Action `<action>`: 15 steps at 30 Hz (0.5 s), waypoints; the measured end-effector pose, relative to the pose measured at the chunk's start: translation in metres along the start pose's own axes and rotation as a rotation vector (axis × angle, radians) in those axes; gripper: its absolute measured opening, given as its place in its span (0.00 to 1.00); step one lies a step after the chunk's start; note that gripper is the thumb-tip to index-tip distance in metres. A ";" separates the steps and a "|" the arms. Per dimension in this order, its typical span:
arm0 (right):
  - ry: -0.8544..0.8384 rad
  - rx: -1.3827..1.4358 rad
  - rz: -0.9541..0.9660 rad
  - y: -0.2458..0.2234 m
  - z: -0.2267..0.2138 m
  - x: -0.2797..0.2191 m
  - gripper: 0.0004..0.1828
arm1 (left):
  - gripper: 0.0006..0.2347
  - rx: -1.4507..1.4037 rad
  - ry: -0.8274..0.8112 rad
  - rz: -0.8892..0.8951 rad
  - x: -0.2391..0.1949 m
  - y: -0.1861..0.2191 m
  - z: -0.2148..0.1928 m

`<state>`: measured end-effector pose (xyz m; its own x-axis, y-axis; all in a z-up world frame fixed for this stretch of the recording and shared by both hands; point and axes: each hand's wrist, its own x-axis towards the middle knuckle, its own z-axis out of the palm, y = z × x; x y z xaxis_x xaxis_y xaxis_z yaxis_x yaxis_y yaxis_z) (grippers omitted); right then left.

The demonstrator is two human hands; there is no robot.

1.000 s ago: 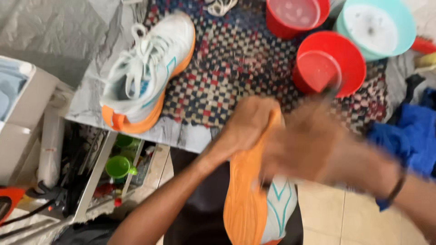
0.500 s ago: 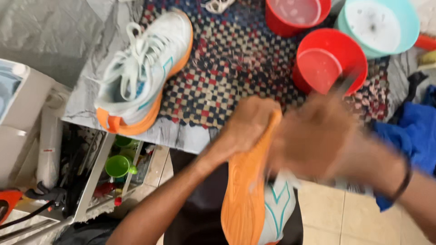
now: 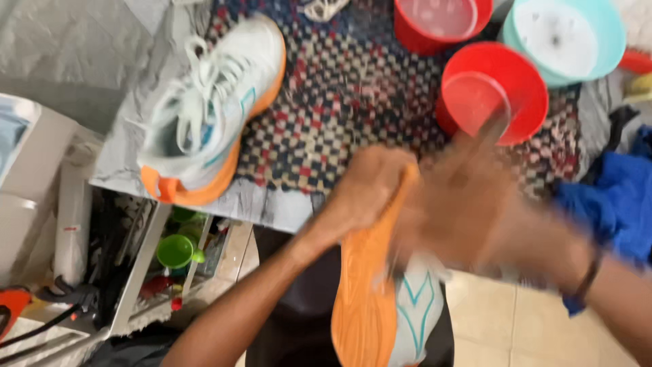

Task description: The person scrubs a white and orange sneaker with a black brush dipped in soapy water, then wipes the shoe with a blue cloth. The process is repeated on different sections of the shoe, including the sole and upper, while the other shoe remains on the table.

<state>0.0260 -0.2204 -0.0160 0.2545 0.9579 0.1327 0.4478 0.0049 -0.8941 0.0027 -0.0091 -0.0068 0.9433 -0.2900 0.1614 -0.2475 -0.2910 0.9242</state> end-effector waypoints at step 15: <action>0.267 -0.991 -0.280 -0.066 -0.025 0.073 0.16 | 0.22 -0.148 -0.002 0.057 -0.001 -0.007 -0.002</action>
<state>0.0367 -0.1584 0.0630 0.1605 0.8643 0.4766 0.9870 -0.1358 -0.0861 0.0041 -0.0052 -0.0132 0.9283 -0.3038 0.2145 -0.2654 -0.1368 0.9544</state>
